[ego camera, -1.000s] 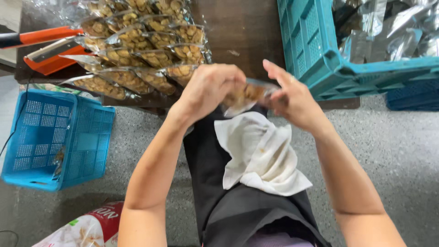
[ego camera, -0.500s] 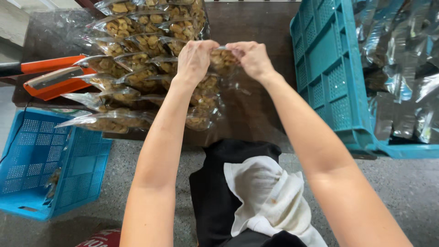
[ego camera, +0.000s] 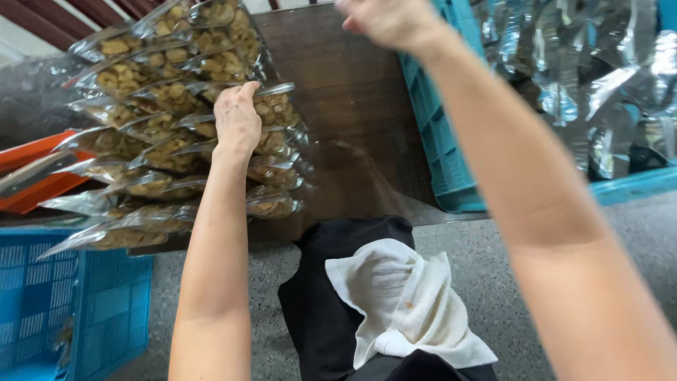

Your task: The person sits on the floor and repeatedly wipes sealed snack packages with a white cloth. They pick up each package, wipe the surface, and place it into a blue crate.

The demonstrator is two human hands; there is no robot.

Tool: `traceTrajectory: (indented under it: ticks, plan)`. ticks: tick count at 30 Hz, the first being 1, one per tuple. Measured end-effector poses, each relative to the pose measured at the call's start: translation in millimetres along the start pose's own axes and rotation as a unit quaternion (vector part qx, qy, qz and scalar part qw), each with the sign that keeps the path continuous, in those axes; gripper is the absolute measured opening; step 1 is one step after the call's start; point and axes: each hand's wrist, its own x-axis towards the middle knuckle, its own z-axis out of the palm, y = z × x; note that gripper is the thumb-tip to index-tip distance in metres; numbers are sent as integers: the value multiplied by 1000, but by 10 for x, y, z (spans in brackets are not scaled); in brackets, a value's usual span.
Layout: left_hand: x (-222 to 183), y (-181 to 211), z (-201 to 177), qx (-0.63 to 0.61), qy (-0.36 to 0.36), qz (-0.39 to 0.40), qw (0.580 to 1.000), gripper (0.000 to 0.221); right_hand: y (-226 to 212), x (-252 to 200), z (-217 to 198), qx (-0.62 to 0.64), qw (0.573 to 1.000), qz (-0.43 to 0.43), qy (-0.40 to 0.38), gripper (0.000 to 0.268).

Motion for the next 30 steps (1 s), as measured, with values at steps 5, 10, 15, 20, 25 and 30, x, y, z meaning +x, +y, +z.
traceTrajectory:
  ticks: [5,10,15,20,25,30]
  plan:
    - [149,1008,-297,-166,26,-50,985,11,1082,-929,-1355,-10,997,61,35,33]
    - [104,2662,-186,-284,10,145,948,16,2114,-1291,-1275,69,939,333,42,44]
    - [-140,3598,181,-230,-55,174,956,45,2777,-1009,-802,-227,958,135,110,44]
    - [-208,3538,411,-316,-63,161,933,51,2724,-1007,-815,94,961,229,120,25]
    - [-157,3479,245,-411,-75,42,908,55,1681,-1517,-1323,385,890,211,123,9]
    - [22,3461,-360,-710,-138,-145,675,92,279,-2538,-1586,351,922,-73,146,20]
